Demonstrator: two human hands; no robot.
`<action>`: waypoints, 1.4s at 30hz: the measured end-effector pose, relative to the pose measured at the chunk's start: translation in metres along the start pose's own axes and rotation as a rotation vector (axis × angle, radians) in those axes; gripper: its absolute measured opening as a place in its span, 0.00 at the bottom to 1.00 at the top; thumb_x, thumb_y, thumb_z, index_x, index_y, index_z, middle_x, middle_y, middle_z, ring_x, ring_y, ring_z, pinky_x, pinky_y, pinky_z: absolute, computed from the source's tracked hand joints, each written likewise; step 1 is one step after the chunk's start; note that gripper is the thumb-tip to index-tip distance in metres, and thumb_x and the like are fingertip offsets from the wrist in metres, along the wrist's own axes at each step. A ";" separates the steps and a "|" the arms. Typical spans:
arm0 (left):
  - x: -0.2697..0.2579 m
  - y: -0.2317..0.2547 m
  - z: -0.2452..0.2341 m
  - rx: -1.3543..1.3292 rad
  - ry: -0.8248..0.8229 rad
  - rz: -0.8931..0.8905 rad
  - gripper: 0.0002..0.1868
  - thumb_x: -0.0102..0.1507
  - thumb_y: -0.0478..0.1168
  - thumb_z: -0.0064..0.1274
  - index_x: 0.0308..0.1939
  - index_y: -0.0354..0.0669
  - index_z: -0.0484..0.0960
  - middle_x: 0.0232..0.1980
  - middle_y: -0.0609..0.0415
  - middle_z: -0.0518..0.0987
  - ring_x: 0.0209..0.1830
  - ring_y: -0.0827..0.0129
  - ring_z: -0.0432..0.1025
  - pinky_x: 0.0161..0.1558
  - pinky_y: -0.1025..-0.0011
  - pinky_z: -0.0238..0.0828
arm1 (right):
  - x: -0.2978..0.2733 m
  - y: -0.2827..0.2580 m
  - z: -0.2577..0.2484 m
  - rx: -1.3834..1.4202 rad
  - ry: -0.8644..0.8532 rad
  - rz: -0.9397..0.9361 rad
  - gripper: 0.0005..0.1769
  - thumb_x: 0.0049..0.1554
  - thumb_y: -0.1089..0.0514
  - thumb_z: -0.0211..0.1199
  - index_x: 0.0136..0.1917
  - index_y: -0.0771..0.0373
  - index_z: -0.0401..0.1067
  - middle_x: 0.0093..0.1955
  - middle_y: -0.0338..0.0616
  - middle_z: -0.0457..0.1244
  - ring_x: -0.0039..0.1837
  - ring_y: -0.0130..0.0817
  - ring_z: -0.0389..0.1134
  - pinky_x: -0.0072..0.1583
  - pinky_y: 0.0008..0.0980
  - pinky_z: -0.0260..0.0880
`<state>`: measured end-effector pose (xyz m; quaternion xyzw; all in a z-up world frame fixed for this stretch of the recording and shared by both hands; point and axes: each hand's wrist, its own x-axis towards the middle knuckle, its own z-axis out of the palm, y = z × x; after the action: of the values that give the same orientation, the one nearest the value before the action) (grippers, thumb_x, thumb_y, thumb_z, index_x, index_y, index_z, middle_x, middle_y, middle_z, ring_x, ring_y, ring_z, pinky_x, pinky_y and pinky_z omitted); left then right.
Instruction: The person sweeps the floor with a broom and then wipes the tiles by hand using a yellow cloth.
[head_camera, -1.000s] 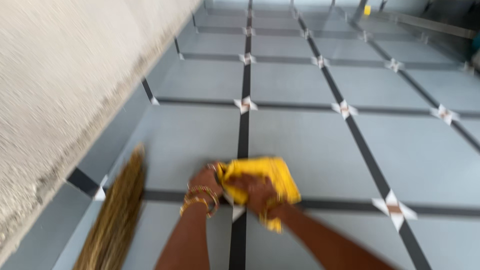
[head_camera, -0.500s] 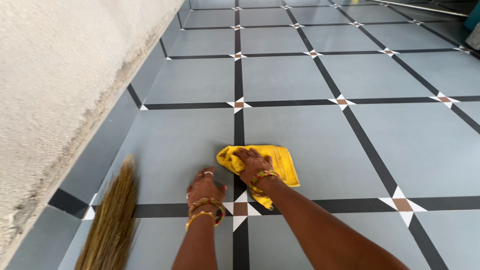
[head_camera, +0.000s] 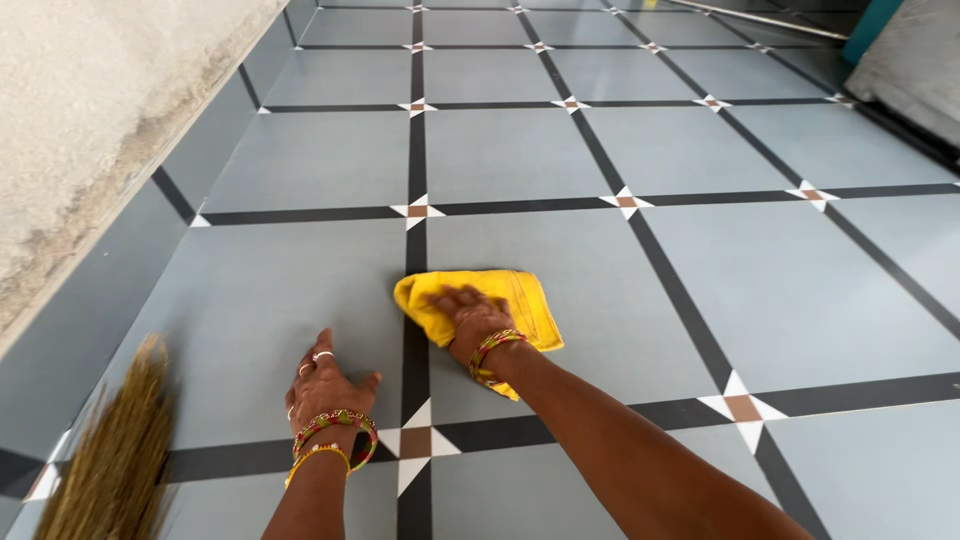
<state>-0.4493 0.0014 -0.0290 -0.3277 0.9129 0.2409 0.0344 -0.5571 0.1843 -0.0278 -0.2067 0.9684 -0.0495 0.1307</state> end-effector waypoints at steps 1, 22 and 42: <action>-0.004 0.006 -0.004 -0.005 -0.014 -0.007 0.57 0.54 0.58 0.69 0.79 0.70 0.47 0.81 0.62 0.52 0.82 0.68 0.46 0.79 0.60 0.44 | 0.001 0.005 -0.001 0.029 0.030 0.059 0.39 0.62 0.46 0.50 0.82 0.32 0.40 0.87 0.27 0.32 0.85 0.34 0.32 0.79 0.59 0.33; -0.050 -0.010 -0.041 -0.474 -0.080 -0.003 0.81 0.41 0.42 0.78 0.83 0.55 0.30 0.71 0.40 0.73 0.68 0.54 0.73 0.71 0.58 0.71 | -0.056 -0.073 -0.060 0.224 -0.206 -0.569 0.32 0.52 0.53 0.64 0.70 0.51 0.67 0.59 0.49 0.68 0.61 0.45 0.71 0.62 0.41 0.71; -0.067 0.083 -0.025 -1.309 -0.244 -0.135 0.27 0.61 0.52 0.60 0.60 0.45 0.80 0.54 0.52 0.83 0.48 0.62 0.79 0.48 0.60 0.76 | -0.102 0.052 -0.099 0.896 -0.351 0.034 0.24 0.62 0.54 0.56 0.71 0.52 0.65 0.52 0.44 0.72 0.47 0.30 0.74 0.45 0.30 0.77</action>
<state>-0.4458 0.0842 0.0429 -0.3077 0.5456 0.7777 -0.0538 -0.5144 0.2782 0.0834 -0.1194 0.8182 -0.4241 0.3692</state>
